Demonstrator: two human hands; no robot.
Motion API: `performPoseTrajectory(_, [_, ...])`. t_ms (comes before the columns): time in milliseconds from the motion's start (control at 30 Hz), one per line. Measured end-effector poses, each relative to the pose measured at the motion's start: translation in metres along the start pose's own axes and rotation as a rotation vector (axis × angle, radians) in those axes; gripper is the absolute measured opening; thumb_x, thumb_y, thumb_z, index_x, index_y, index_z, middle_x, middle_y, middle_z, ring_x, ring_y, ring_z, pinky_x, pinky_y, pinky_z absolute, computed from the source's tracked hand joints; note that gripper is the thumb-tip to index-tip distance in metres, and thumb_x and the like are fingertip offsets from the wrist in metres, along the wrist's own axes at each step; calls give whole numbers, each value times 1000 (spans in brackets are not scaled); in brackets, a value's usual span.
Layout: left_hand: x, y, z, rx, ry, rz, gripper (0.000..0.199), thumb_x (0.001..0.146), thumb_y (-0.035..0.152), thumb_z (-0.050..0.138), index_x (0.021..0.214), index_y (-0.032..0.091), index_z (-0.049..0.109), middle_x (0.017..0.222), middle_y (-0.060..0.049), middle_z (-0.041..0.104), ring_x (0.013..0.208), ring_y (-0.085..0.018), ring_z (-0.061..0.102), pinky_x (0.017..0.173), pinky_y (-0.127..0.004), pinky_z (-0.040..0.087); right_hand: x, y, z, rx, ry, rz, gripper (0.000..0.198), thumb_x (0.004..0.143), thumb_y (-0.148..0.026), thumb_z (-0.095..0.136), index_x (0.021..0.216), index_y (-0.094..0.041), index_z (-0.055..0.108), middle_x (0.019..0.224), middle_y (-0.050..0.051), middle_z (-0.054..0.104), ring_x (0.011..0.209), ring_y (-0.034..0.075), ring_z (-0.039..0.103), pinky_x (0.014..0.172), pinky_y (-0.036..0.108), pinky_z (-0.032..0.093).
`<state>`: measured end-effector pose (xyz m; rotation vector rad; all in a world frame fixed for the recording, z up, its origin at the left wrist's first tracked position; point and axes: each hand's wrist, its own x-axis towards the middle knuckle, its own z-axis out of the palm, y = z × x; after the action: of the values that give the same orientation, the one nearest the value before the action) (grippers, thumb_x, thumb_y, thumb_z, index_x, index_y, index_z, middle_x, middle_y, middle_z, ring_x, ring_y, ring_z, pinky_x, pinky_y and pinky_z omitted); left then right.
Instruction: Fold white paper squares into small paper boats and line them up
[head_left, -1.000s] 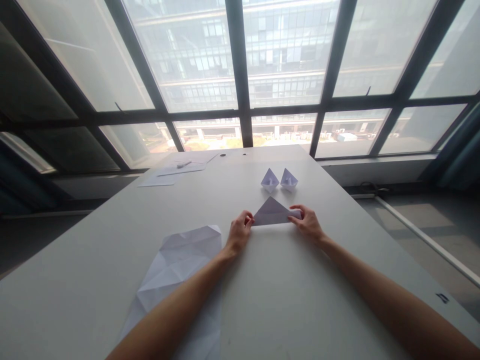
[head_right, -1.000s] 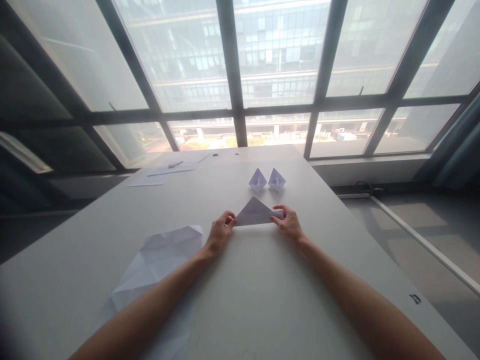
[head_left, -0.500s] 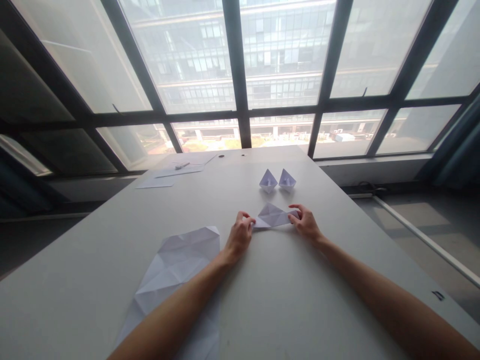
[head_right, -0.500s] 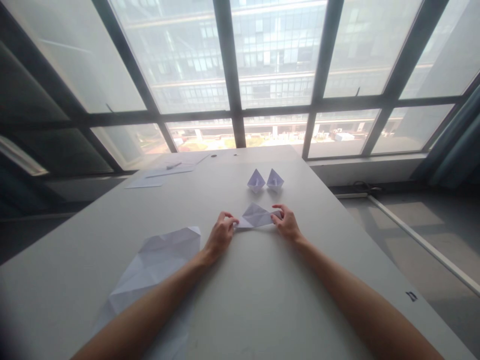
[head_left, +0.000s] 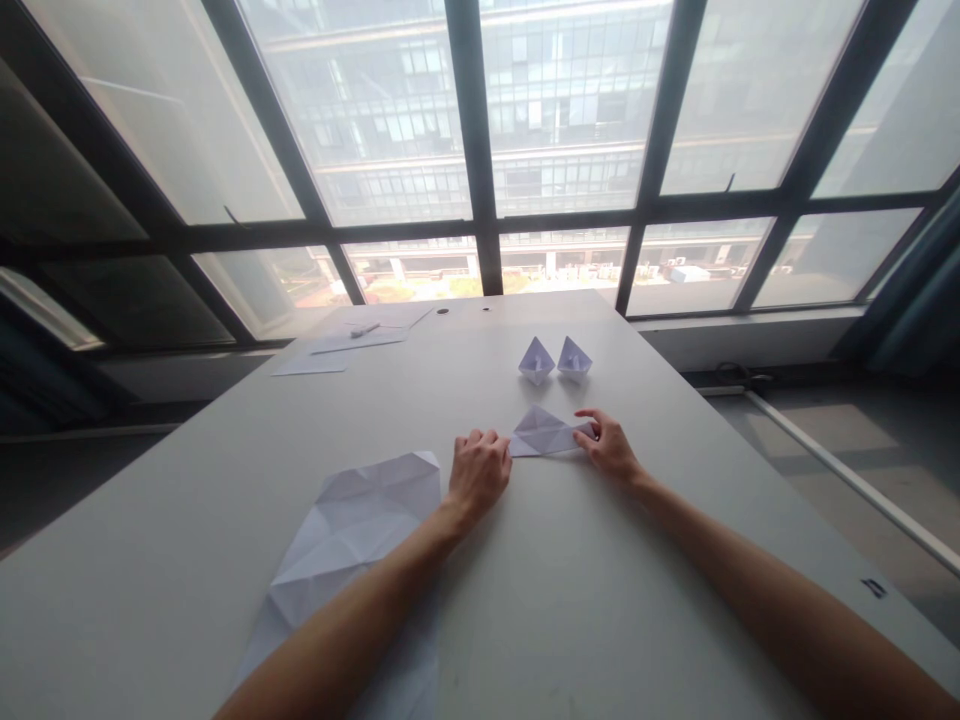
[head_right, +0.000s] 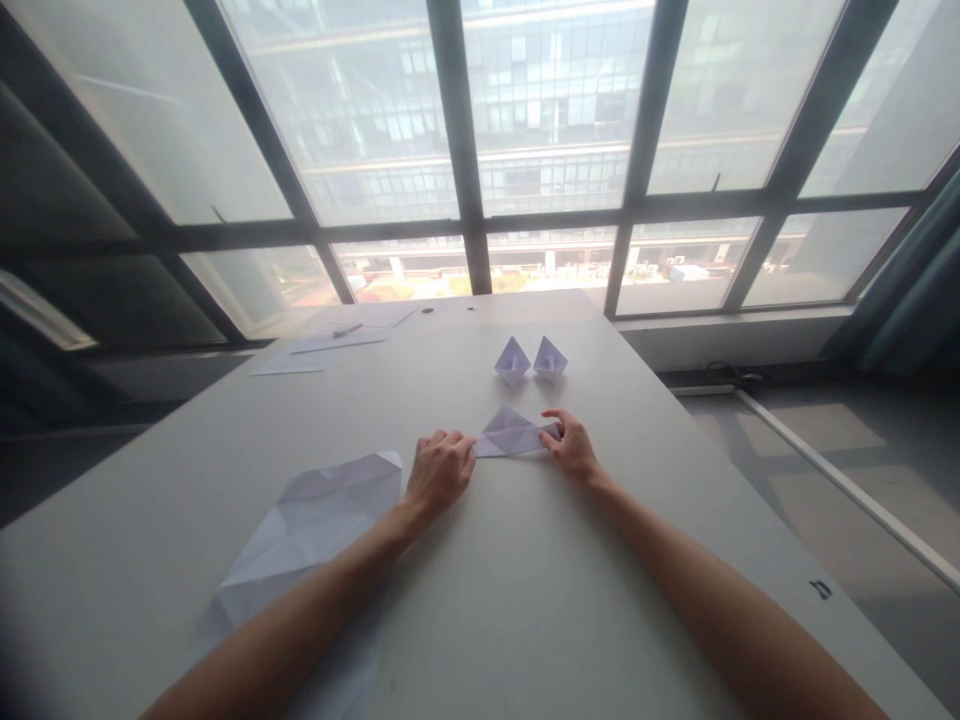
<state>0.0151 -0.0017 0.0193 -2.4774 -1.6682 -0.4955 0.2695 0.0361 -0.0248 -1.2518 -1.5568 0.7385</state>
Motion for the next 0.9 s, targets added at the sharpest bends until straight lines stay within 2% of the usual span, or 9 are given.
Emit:
performPoseTrajectory(67, [1,-1,4,-41,15,21,23,95,20,48,102,19,70,110,-12,66,109,-29,57,96,-47,42,-1,0,0,-20,-12,-9,40,79,-35,62,114,-15,61,60,-6,52,53,12,43,52,24,33])
performPoseTrajectory(167, [1,0,14,-163,37,125,35,97,19,44,127,17,61,137,-12,55,128,-26,48,108,-42,40,-3,-3,1,-70,-37,-36,38,79,-33,62,114,-16,62,59,-6,49,54,12,43,53,24,34])
performPoseTrajectory(300, [0,0,28,-241,-116,253,48,100,34,43,146,20,44,154,-11,38,145,-27,31,118,-47,28,-4,-6,3,-150,-57,-63,35,80,-33,62,112,-18,65,62,-5,53,57,14,49,57,25,39])
performPoseTrajectory(367, [0,0,32,-227,-180,256,50,101,41,40,147,22,42,157,-11,34,147,-29,26,119,-49,25,-4,-7,3,-184,-29,-63,33,80,-32,62,109,-18,66,70,-1,61,62,15,54,62,27,43])
performPoseTrajectory(500, [-1,-2,33,-196,-218,231,52,102,47,36,148,23,42,158,-11,33,147,-31,24,119,-49,23,-4,-7,2,-261,89,-78,27,80,-30,61,102,-16,68,88,6,68,71,18,59,71,30,48])
performPoseTrajectory(633, [-1,-1,31,-196,-220,230,51,102,45,37,148,23,41,158,-11,32,148,-30,23,119,-49,22,-4,-7,0,-343,170,-82,22,83,-30,56,93,-16,69,89,9,68,72,19,59,73,33,47])
performPoseTrajectory(767, [-2,1,29,-195,-219,227,50,102,44,37,147,23,42,158,-11,32,148,-29,23,119,-48,22,-5,-7,-1,-345,114,-12,16,82,-32,61,84,-18,68,81,7,69,70,19,59,69,31,46])
performPoseTrajectory(900, [-2,1,28,-194,-222,220,49,102,43,38,148,24,42,158,-10,32,148,-29,24,119,-47,22,-6,-8,-1,-389,78,-21,12,82,-29,61,75,-20,64,78,5,68,69,18,58,67,30,44])
